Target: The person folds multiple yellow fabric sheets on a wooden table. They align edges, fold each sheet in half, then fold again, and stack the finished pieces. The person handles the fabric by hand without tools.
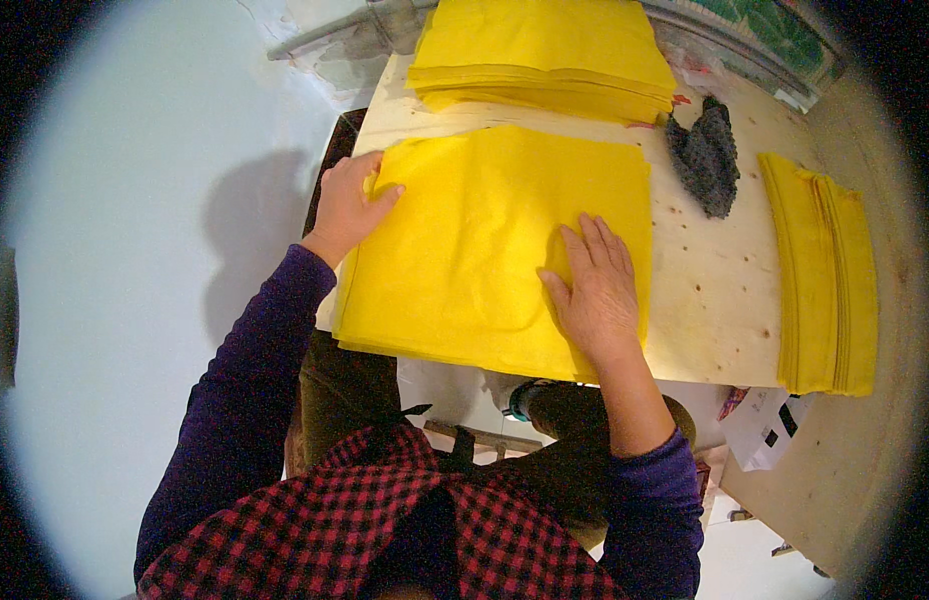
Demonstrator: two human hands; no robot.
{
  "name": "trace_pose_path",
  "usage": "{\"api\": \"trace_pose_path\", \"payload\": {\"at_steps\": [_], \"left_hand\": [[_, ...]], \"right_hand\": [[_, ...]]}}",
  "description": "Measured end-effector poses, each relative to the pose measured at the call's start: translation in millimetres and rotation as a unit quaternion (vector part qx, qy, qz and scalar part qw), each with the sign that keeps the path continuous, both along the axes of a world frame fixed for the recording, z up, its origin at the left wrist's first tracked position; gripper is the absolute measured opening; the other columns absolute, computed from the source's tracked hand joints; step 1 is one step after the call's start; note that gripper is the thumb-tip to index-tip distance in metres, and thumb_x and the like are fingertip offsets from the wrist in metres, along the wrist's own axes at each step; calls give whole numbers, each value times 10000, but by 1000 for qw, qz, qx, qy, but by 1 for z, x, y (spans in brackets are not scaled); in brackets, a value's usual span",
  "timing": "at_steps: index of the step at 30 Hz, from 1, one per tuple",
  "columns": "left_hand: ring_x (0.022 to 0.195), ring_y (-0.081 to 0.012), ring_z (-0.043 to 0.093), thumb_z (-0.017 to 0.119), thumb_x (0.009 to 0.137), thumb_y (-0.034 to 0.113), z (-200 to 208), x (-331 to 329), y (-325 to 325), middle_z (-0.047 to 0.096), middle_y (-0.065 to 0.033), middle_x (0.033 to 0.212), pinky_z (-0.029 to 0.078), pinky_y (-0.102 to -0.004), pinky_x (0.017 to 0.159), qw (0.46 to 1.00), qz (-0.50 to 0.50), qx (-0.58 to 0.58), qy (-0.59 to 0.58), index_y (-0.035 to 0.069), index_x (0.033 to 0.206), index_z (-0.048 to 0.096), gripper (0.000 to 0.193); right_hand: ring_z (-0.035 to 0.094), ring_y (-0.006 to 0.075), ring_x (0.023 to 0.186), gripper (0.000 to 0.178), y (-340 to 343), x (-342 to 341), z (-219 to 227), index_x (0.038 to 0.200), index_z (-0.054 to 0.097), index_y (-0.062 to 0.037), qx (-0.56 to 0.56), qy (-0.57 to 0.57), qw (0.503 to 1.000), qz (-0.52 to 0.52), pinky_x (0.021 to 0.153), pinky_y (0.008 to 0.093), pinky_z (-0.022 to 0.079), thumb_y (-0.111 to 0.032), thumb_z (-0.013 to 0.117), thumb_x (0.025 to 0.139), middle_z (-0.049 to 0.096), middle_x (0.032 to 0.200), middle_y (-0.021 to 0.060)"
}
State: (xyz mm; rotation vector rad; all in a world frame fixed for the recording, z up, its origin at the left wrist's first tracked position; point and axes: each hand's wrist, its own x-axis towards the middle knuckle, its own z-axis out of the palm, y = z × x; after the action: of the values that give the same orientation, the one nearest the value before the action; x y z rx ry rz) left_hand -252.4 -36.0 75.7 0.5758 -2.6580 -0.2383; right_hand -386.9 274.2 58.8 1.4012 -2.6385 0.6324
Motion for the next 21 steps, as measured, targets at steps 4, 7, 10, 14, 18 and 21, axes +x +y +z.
{"api": "trace_pose_path", "payload": {"at_steps": [4, 7, 10, 14, 18, 21], "left_hand": [[1106, -319, 538, 674, 790, 340, -6, -18, -21, 622, -147, 1114, 380, -437, 973, 999, 9, 39, 7, 45, 1099, 632, 429], [1124, -319, 532, 661, 792, 361, -13, -33, -35, 609, -155, 1146, 384, -442, 990, 997, 19, 46, -61, 52, 1134, 636, 462], [1125, -317, 532, 660, 786, 361, -17, -42, -39, 610, -147, 1140, 394, -436, 985, 996, 18, 20, -90, 65, 1130, 644, 454], [1100, -311, 550, 675, 770, 272, -14, -45, -32, 627, -117, 1096, 425, -421, 936, 999, 21, -7, -48, 85, 1065, 658, 350], [1010, -312, 592, 690, 738, 130, -2, -41, -21, 650, -113, 1016, 460, -399, 870, 999, -20, 28, 9, 85, 967, 644, 238], [941, -333, 608, 686, 721, 71, 5, -36, -9, 654, -136, 965, 477, -390, 840, 991, -47, 125, 17, 64, 941, 622, 229]], "right_hand": [[368, 358, 1326, 530, 0, 0, 0, 1294, 509, -36, -3, 1, 1000, 1, 1117, 457, 260, -315, 630, 859, 431, 1406, 197], [369, 358, 1325, 532, 0, 0, 0, 1293, 509, -34, -1, 1, 1000, 0, 1116, 458, 262, -314, 631, 858, 435, 1403, 196], [368, 359, 1325, 533, 0, 0, 0, 1290, 511, -31, -2, 0, 1000, 1, 1115, 460, 263, -315, 634, 856, 437, 1402, 195], [369, 361, 1324, 526, 0, 0, -1, 1283, 515, -29, -5, 3, 1000, -1, 1113, 462, 264, -309, 637, 855, 436, 1402, 195], [369, 360, 1323, 520, 0, 1, -1, 1280, 518, -29, -7, -3, 1000, 2, 1114, 459, 263, -299, 640, 854, 433, 1404, 194], [368, 359, 1324, 519, 0, 1, 1, 1282, 517, -30, -4, -7, 1000, 1, 1115, 456, 261, -296, 640, 854, 432, 1406, 194]]}}
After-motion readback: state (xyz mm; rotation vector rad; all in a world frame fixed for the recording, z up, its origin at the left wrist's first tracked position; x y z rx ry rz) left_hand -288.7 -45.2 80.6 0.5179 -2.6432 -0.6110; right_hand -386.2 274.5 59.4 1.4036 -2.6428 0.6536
